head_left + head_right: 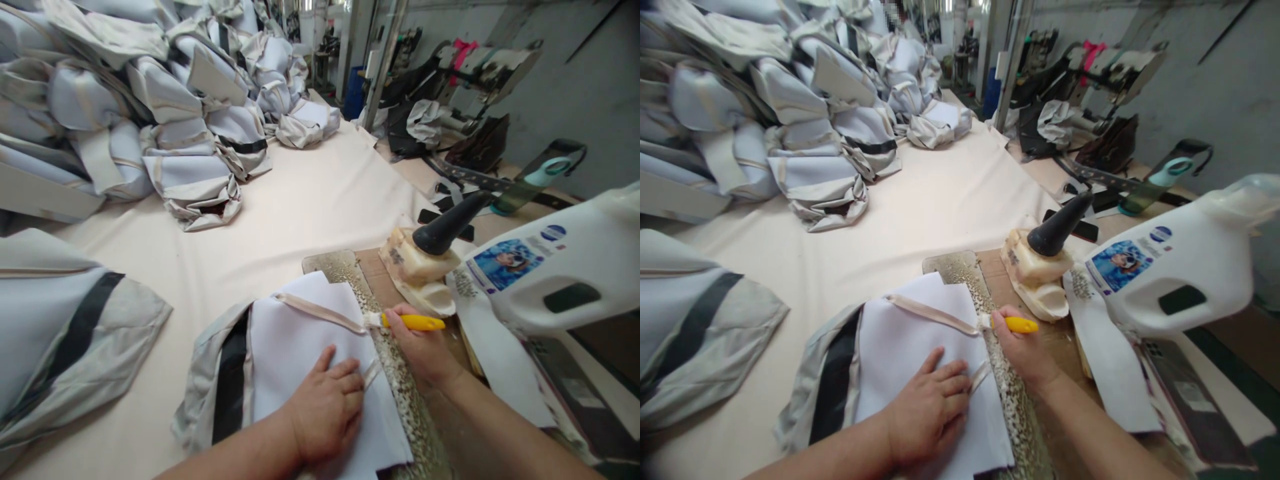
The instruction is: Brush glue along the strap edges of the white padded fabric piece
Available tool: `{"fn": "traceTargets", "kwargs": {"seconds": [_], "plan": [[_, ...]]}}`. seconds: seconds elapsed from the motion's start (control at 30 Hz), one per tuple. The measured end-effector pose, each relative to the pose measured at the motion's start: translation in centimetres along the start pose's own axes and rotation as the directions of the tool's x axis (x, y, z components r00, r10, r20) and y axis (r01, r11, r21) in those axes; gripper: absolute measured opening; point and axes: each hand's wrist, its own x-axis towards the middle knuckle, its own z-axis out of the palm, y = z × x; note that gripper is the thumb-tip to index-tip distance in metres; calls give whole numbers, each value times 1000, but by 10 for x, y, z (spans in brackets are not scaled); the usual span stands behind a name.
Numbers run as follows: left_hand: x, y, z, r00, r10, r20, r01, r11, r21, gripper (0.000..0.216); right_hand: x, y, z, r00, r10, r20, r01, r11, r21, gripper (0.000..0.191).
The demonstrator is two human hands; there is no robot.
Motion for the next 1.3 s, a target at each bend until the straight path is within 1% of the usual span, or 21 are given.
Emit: {"fn": "traceTargets", "kwargs": {"seconds": [0.13,0.4,0.5,0.57,0.6,0.63,0.67,0.7,0.73,0.77,0.8,0.83,0.9,0.97,1.03,1.07,1.13,1.17,1.2,1.23,1.3], "plan": [[0,-1,0,1000,2,0,-2,1000,7,19,16,4,4,997,-9,79,6,999,33,32],[2,0,-3,997,-15,79,18,999,-43,22,87,10,34,999,-35,23,34,998,45,29],[5,1,-20,993,-23,115,34,995,-97,26,112,7,45,999,-47,-14,48,997,56,30],[9,-8,-42,995,-77,70,82,994,-67,26,120,5,47,998,-43,-43,46,997,67,30],[11,-17,-56,989,-145,21,145,989,-22,27,122,4,46,997,-35,-66,40,997,74,29],[14,-29,-71,971,-238,-36,239,971,26,30,122,3,43,995,-23,-92,31,996,82,29],[17,-43,-86,931,-356,-79,361,931,55,35,119,3,40,993,-8,-119,19,996,92,30],[20,-59,-100,870,-483,-95,490,870,57,45,115,2,35,990,9,-144,6,995,105,30],[23,-75,-111,799,-599,-47,601,799,21,58,110,0,31,986,25,-164,-5,993,118,31],[26,-90,-120,731,-680,64,682,731,-28,66,104,-2,26,983,38,-181,-14,991,130,32],[29,-103,-126,691,-707,152,720,692,-54,67,96,-4,20,980,46,-192,-19,990,142,32],[31,-112,-129,659,-716,229,746,663,-72,66,89,-7,15,979,49,-200,-18,988,153,33],[35,-119,-130,635,-722,275,762,644,-68,56,73,-12,3,975,51,-216,-12,984,180,34],[36,-113,-132,612,-749,253,780,624,-41,47,57,-15,-11,965,72,-251,-15,975,223,36],[34,-97,-145,607,-760,231,784,620,-20,38,44,-15,-25,948,101,-301,-20,966,259,37],[32,-86,-158,617,-755,220,776,630,-15,35,38,-14,-32,939,112,-325,-21,962,271,36],[26,-61,-194,675,-722,155,733,680,-19,32,27,-11,-47,926,125,-355,-14,954,299,34],[22,-47,-217,710,-699,87,703,711,-20,32,23,-9,-53,922,135,-363,-13,947,320,33],[18,-33,-240,738,-675,-18,675,738,-13,31,19,-7,-59,917,151,-370,-14,937,348,33],[14,-18,-263,729,-670,-143,678,735,11,31,16,-5,-65,910,170,-379,-16,927,376,32],[8,11,-299,676,-584,-450,696,706,130,31,13,-2,-73,884,201,-423,-15,915,403,32]]}}
